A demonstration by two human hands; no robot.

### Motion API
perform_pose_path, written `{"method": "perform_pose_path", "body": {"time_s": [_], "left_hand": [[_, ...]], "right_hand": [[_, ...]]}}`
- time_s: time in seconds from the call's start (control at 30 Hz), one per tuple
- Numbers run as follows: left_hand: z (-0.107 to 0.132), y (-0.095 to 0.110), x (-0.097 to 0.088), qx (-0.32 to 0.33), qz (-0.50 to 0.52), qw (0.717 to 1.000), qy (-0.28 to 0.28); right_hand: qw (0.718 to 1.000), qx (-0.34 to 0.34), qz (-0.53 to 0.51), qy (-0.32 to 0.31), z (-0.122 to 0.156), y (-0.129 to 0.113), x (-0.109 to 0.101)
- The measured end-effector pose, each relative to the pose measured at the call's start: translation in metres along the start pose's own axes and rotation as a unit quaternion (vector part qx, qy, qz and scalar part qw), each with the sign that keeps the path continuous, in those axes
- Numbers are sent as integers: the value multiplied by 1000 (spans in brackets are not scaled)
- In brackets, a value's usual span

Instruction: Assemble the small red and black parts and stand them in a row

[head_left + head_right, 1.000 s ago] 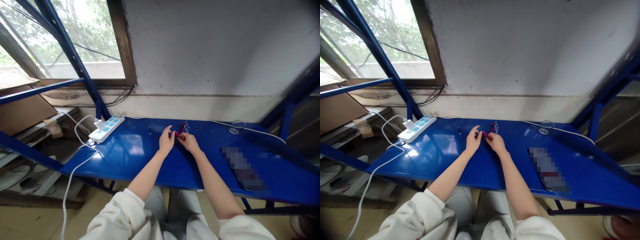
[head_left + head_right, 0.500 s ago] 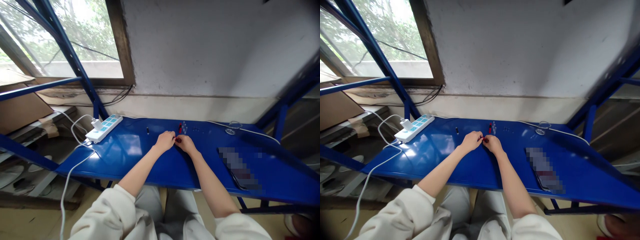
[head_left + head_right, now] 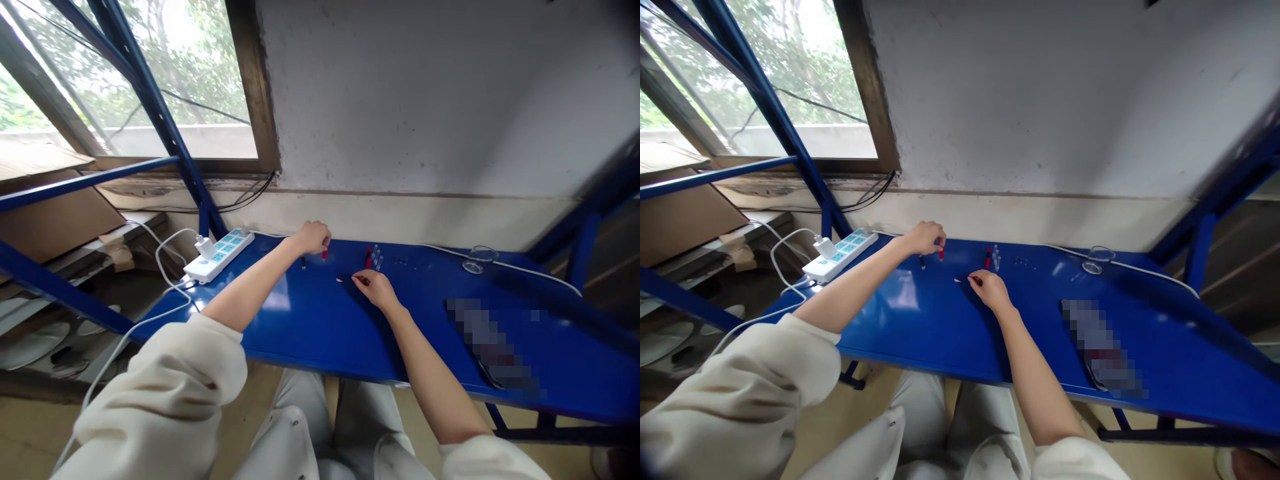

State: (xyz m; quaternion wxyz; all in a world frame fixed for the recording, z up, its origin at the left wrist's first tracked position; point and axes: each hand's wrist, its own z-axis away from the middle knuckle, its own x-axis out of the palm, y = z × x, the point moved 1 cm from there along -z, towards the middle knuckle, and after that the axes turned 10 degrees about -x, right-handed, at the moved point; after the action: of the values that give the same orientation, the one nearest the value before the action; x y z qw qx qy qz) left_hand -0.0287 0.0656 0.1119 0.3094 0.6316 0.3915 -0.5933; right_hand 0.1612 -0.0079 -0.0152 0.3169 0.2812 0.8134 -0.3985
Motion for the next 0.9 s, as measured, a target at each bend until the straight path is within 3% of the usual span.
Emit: {"method": "perform_pose_path", "body": {"time_s": [0.1,0.23,0.9], "left_hand": [[5,-17,15,-16,-12,999,-30],[13,-27,30,-32,-21,999,-26],[15,-41,49,-74,33,997,-17]], "right_hand": [[1000,-4,5,-12,0,0,0],[1000,-7,6,-22,0,-1,1],[999,3,-1,-36,1,0,0]]}}
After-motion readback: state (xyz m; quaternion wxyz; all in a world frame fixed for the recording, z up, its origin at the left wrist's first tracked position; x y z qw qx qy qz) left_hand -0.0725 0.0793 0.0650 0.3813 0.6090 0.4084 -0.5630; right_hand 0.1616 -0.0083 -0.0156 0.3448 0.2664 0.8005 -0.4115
